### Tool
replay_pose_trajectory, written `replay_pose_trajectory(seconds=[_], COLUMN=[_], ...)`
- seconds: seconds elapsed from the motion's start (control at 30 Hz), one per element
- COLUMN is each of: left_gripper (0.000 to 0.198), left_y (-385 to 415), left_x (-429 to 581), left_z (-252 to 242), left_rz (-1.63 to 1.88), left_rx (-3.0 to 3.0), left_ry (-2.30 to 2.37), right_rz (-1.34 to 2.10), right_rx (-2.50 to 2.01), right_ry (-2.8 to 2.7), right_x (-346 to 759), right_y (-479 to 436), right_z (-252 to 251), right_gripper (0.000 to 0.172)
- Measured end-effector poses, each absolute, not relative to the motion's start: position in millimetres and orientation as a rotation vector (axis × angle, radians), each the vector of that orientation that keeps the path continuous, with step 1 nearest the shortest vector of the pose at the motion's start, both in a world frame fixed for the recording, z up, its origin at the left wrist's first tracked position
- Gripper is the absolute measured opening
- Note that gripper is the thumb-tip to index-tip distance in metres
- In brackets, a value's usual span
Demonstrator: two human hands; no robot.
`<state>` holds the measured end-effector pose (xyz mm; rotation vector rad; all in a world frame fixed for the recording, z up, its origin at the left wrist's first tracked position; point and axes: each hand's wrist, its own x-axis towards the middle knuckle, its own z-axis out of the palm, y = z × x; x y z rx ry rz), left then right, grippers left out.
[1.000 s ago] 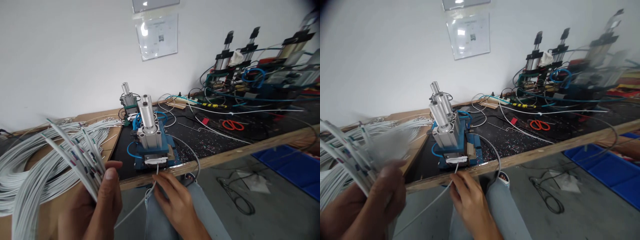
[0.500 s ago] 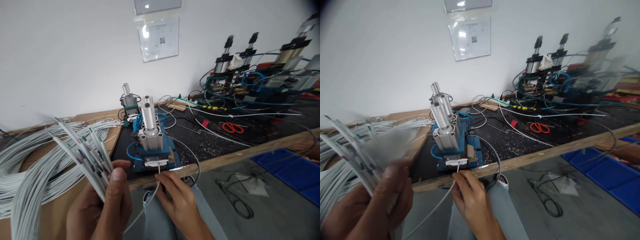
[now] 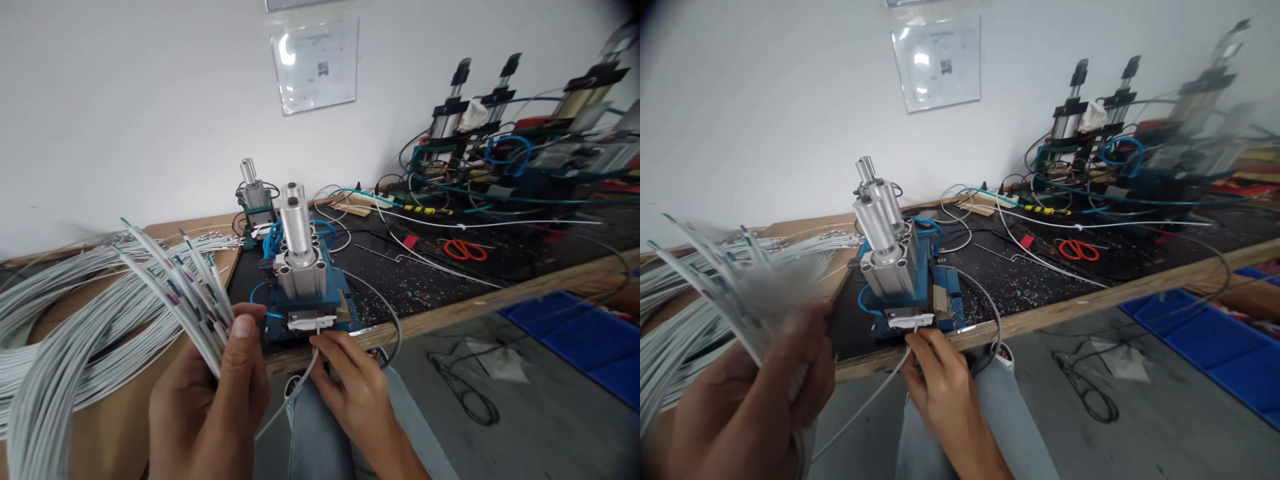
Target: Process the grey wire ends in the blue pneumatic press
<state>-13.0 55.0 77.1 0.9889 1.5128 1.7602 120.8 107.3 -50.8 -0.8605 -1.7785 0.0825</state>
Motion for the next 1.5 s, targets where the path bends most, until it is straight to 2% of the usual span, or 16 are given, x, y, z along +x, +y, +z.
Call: replay_pose_trajectory(seconds=[0.47,1.13,1.5], left_gripper=[0.032,0.040,0.035], left_y=[56,54,54], left_x=[-10,-6,-5], left_z=[78,79,76], left_rz=[1.783,1.752,1.830], left_rx=[0.977,0.981,0.966], left_ry=[1.485,1.571,1.504], right_rz=[0.140,0.158,0.183], right_rx=[-0.851,-0.815,-0.817], right_ry=[-1.756,-1.721,-1.670], right_x=[124,124,118], right_y=[107,106,107], right_z=[-50,-49,-59], right_gripper=[0.031,0.032,0.030])
